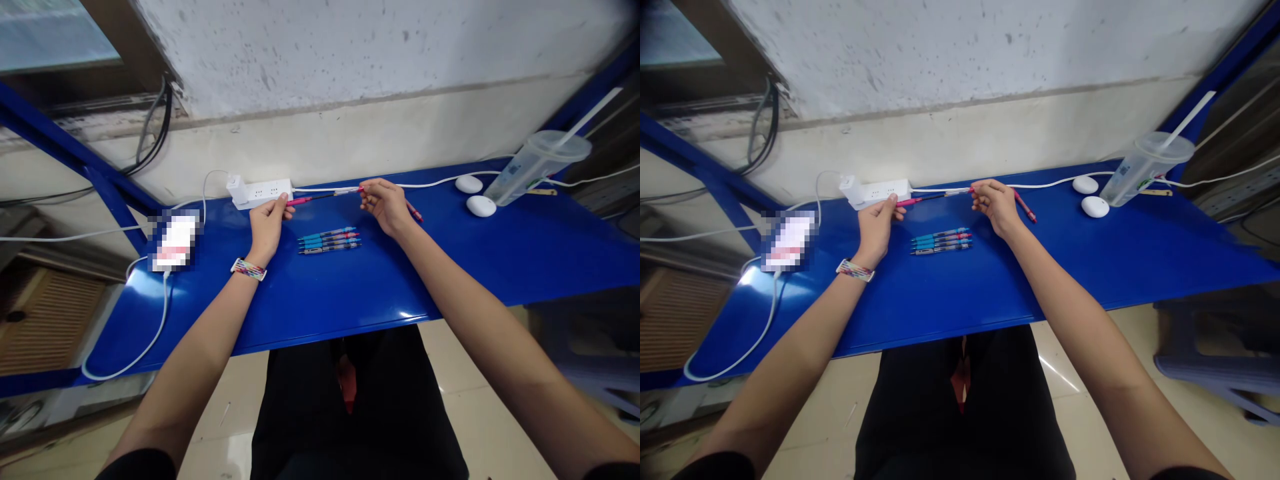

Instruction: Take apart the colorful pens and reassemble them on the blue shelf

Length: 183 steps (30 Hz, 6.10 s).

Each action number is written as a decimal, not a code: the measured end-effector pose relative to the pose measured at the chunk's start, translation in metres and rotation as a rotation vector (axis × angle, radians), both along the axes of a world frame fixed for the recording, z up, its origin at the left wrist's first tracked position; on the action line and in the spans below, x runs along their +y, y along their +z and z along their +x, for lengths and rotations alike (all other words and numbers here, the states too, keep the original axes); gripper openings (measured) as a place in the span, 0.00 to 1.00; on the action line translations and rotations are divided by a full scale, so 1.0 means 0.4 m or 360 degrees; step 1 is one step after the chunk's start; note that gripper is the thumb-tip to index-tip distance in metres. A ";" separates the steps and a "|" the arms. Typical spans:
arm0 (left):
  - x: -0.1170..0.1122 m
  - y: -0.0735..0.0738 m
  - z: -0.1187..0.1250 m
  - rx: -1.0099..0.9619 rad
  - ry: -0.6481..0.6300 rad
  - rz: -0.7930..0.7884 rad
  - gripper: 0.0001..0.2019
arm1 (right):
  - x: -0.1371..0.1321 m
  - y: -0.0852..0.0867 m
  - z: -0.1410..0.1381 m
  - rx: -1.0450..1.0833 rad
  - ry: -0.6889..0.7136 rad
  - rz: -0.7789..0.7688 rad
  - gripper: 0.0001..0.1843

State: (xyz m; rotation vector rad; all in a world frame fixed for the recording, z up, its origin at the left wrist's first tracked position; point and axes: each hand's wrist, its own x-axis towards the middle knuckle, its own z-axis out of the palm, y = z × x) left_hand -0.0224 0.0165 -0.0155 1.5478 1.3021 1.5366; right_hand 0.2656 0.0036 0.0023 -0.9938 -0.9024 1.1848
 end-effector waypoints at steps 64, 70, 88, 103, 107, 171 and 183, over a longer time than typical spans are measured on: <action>-0.047 0.021 0.027 0.0250 -0.0382 0.0161 0.04 | -0.009 -0.016 -0.034 -0.0144 0.0277 0.0055 0.01; -0.051 0.025 0.030 0.0222 -0.0355 0.0190 0.09 | -0.005 -0.010 -0.033 -0.0110 0.0243 0.0024 0.03; -0.028 0.005 0.027 0.0082 -0.0399 0.0170 0.04 | -0.013 -0.001 -0.038 -0.0122 0.0283 0.0049 0.03; -0.043 0.022 0.026 0.0189 -0.0430 0.0112 0.04 | -0.009 -0.004 -0.037 -0.0078 0.0301 0.0082 0.03; -0.042 0.019 0.025 0.0223 -0.0379 0.0177 0.04 | -0.010 -0.004 -0.040 -0.0052 0.0292 0.0089 0.02; -0.038 0.016 0.035 -0.0080 -0.0297 0.0180 0.08 | -0.058 0.018 -0.079 0.0217 0.0483 0.0105 0.19; -0.037 0.019 0.034 -0.0153 -0.0351 0.0198 0.08 | -0.035 -0.013 -0.069 0.0732 0.0688 -0.0018 0.14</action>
